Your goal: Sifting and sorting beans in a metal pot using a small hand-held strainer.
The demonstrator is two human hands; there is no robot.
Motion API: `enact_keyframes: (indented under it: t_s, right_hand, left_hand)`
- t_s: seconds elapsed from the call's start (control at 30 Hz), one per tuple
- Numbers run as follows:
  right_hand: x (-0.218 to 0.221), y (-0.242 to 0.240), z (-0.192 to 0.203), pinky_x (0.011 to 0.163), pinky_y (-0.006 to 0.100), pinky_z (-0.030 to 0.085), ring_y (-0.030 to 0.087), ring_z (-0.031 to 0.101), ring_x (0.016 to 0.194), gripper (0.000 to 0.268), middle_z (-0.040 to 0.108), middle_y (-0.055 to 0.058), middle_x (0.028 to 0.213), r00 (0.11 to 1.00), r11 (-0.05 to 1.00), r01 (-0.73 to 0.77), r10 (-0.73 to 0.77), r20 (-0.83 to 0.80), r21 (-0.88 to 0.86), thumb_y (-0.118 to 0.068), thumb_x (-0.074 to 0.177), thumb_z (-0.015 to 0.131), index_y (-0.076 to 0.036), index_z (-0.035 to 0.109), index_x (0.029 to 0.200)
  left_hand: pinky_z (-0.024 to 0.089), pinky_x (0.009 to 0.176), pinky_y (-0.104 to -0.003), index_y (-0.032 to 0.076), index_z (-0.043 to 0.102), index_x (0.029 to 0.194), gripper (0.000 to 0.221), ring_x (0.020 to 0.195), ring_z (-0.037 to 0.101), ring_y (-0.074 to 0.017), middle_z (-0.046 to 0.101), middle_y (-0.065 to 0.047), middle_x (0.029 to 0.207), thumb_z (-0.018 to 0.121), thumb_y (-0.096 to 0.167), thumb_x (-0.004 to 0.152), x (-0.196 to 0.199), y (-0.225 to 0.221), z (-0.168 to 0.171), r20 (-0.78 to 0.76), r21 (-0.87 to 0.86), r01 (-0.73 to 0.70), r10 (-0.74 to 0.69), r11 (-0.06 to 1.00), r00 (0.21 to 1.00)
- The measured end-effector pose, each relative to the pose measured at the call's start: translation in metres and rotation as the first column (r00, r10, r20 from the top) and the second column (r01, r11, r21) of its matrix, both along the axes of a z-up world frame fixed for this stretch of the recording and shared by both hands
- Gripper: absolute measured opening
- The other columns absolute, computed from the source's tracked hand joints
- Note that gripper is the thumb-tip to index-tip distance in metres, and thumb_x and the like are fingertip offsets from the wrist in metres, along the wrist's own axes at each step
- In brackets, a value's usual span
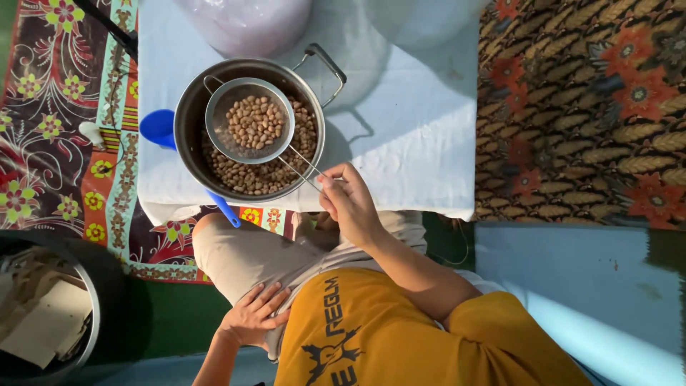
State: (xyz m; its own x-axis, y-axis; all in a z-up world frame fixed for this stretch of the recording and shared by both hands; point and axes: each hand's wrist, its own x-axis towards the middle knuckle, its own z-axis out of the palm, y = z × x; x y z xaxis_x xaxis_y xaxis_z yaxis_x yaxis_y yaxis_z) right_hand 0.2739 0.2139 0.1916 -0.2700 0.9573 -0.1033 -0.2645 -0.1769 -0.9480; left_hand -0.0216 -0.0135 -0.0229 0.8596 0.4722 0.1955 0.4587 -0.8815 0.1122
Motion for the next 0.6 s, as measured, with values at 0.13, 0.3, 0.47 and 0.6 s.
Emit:
enact_keyframes:
  t_s: [0.13, 0.3, 0.47, 0.6]
  right_hand:
    - [-0.0023, -0.002, -0.0019, 0.043, 0.023, 0.021, 0.009, 0.034, 0.053, 0.022, 0.038, 0.001, 0.06, 1.0, 1.0, 0.021, -0.021, 0.004, -0.01, -0.028, 0.109, 0.048, -0.007, 0.047, 0.102]
    - [-0.0003, -0.0015, -0.0006, 0.045, 0.022, 0.021, 0.009, 0.035, 0.053, 0.02, 0.036, 0.0, 0.062, 1.0, 1.0, 0.007, -0.007, 0.01, 0.015, -0.024, 0.11, 0.047, -0.008, 0.047, 0.1]
    - [-0.0017, -0.0024, -0.0002, 0.044, 0.023, 0.021, 0.009, 0.033, 0.053, 0.022, 0.038, 0.001, 0.059, 0.999, 1.0, 0.023, -0.022, 0.033, -0.007, -0.028, 0.109, 0.047, -0.008, 0.047, 0.101]
    - [0.0012, -0.0008, -0.0002, 0.046, 0.022, 0.02, 0.008, 0.032, 0.053, 0.021, 0.033, 0.0, 0.061, 1.0, 1.0, -0.004, 0.004, 0.013, 0.003, -0.025, 0.11, 0.047, -0.007, 0.046, 0.1]
  left_hand:
    - [0.036, 0.118, -0.053, 0.023, 0.026, 0.158, 0.145, 0.148, 0.041, -0.0382, 0.035, -0.016, 0.164, 0.067, 0.116, 0.055, 0.0002, 0.0004, 0.0014, 0.015, -0.005, -0.003, 0.003, 1.0, 1.0]
    - [0.036, 0.117, -0.051, 0.023, 0.023, 0.16, 0.146, 0.148, 0.04, -0.0378, 0.034, -0.016, 0.164, 0.061, 0.119, 0.057, 0.0001, 0.0007, 0.0023, 0.001, 0.0, -0.002, 0.003, 1.0, 1.0]
    - [0.036, 0.117, -0.053, 0.023, 0.025, 0.158, 0.141, 0.148, 0.041, -0.0384, 0.035, -0.016, 0.164, 0.066, 0.114, 0.058, 0.0008, 0.0002, -0.0004, 0.011, -0.01, -0.005, 0.005, 1.0, 1.0]
    - [0.037, 0.116, -0.053, 0.024, 0.026, 0.16, 0.133, 0.148, 0.04, -0.0385, 0.034, -0.016, 0.164, 0.064, 0.11, 0.065, 0.001, -0.0029, -0.0017, 0.016, -0.014, -0.018, 0.018, 1.0, 1.0]
